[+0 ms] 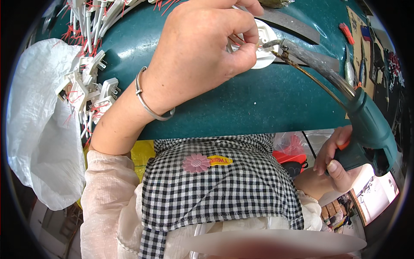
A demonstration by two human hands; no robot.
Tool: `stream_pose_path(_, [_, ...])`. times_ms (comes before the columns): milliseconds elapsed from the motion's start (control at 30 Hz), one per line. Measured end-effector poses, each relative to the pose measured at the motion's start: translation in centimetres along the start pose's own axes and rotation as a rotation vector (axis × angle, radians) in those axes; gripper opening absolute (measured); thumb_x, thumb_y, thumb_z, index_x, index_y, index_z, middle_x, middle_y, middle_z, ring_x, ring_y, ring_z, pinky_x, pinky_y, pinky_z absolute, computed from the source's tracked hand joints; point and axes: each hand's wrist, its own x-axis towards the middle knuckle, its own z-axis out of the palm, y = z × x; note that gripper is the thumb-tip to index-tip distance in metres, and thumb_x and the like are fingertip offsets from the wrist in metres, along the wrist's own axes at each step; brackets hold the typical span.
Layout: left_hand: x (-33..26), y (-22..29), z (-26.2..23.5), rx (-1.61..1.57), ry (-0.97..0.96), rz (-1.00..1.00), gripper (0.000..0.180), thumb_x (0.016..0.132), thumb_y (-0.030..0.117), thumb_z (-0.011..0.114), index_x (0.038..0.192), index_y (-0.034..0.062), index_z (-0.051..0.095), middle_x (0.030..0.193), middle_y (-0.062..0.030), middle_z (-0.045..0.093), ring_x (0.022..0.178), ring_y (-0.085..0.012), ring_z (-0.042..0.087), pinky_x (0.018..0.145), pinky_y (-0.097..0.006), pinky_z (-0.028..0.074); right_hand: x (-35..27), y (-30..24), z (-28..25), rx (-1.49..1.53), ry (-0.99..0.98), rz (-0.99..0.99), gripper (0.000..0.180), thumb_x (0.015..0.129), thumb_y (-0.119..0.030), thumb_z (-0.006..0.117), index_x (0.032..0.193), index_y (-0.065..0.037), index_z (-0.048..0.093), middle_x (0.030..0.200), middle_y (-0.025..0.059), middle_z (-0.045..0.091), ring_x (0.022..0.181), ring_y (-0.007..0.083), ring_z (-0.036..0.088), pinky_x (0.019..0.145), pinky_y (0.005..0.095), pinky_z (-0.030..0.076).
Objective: The person assembles electrical components and electrical wires into a plastic housing for a lighting fixture, securing them with white tape and a hot glue gun.
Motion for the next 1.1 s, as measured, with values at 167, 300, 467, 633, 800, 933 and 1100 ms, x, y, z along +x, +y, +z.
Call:
stream_pose_path(167, [0.1, 0.3, -0.1, 0.019, 0.0, -0.012, 0.011, 0.066, -0.003, 0.069, 0.073, 0.0008, 0.061, 0.094, -0.0113, 0.06, 0.065, -0.0174, 0.061, 0.057, -0.025, 0.05, -0.4, -0.1, 0.2, 0.006, 0.088, 0.005, 0.048, 0.066, -0.007, 0.072, 0.098, 0.005, 0.039, 0.064, 0.0111, 0.047, 0.042, 0.0144, 0.047, 0.042, 0.0244, 0.045])
stream_pose_path(300, [1.1, 1.5, -0.6, 0.025, -0.008, -0.008, 0.011, 0.066, -0.003, 0.069, 0.072, 0.001, 0.061, 0.093, -0.0112, 0.06, 0.064, -0.0179, 0.061, 0.057, -0.025, 0.05, -0.3, -0.2, 0.5, -0.001, 0.113, -0.005, 0.047, 0.066, -0.008, 0.072, 0.097, 0.006, 0.04, 0.062, 0.0102, 0.047, 0.041, 0.0141, 0.046, 0.042, 0.0234, 0.044])
stream_pose_path(467, [3.6, 5.1, -1.6, 0.322, -0.449, -0.754, 0.011, 0.065, -0.003, 0.069, 0.072, 0.0014, 0.06, 0.092, -0.0113, 0.06, 0.065, -0.0188, 0.061, 0.057, -0.026, 0.05, -0.2, 0.2, -0.1, -0.107, -0.008, -0.105, 0.042, 0.073, -0.01, 0.068, 0.098, 0.003, 0.036, 0.061, 0.0082, 0.045, 0.039, 0.0124, 0.047, 0.04, 0.0213, 0.046])
stream_pose_path(633, [3.1, 5.1, -2.2, 0.277, -0.343, -0.622, 0.012, 0.065, -0.003, 0.069, 0.072, 0.0016, 0.06, 0.092, -0.0114, 0.061, 0.066, -0.0194, 0.061, 0.058, -0.026, 0.05, -0.2, 0.4, 0.3, -0.113, 0.029, -0.133, 0.042, 0.073, -0.01, 0.067, 0.099, 0.005, 0.037, 0.06, 0.0084, 0.046, 0.039, 0.0123, 0.047, 0.039, 0.021, 0.045])
stream_pose_path(800, [2.7, 4.1, -1.4, 0.276, -0.363, -0.679, 0.011, 0.065, -0.002, 0.069, 0.072, 0.0019, 0.06, 0.092, -0.0115, 0.061, 0.067, -0.0199, 0.061, 0.058, -0.027, 0.05, -0.9, 0.6, -0.2, -0.118, 0.048, -0.113, 0.054, 0.073, -0.01, 0.066, 0.111, 0.011, 0.035, 0.059, 0.0074, 0.046, 0.039, 0.0126, 0.047, 0.039, 0.0221, 0.045])
stream_pose_path(933, [0.5, 0.9, -0.5, 0.259, -0.066, 0.012, 0.012, 0.064, -0.001, 0.069, 0.072, 0.0021, 0.061, 0.092, -0.0115, 0.061, 0.068, -0.021, 0.061, 0.059, -0.028, 0.05, -0.4, 0.1, -1.1, -0.057, -0.016, -0.177, 0.066, 0.074, -0.011, 0.067, 0.124, 0.011, 0.03, 0.063, 0.0059, 0.048, 0.038, 0.0124, 0.047, 0.038, 0.0232, 0.045])
stream_pose_path(1100, [0.4, 0.8, -0.5, 0.29, -0.073, 0.04, 0.012, 0.064, -0.001, 0.069, 0.072, 0.0023, 0.061, 0.093, -0.0115, 0.061, 0.07, -0.022, 0.061, 0.06, -0.029, 0.05, 1.0, 0.4, -2.3, 0.074, -0.224, -0.337, 0.069, 0.075, -0.009, 0.066, 0.13, 0.011, 0.029, 0.068, 0.0045, 0.05, 0.037, 0.0114, 0.048, 0.033, 0.0217, 0.043])
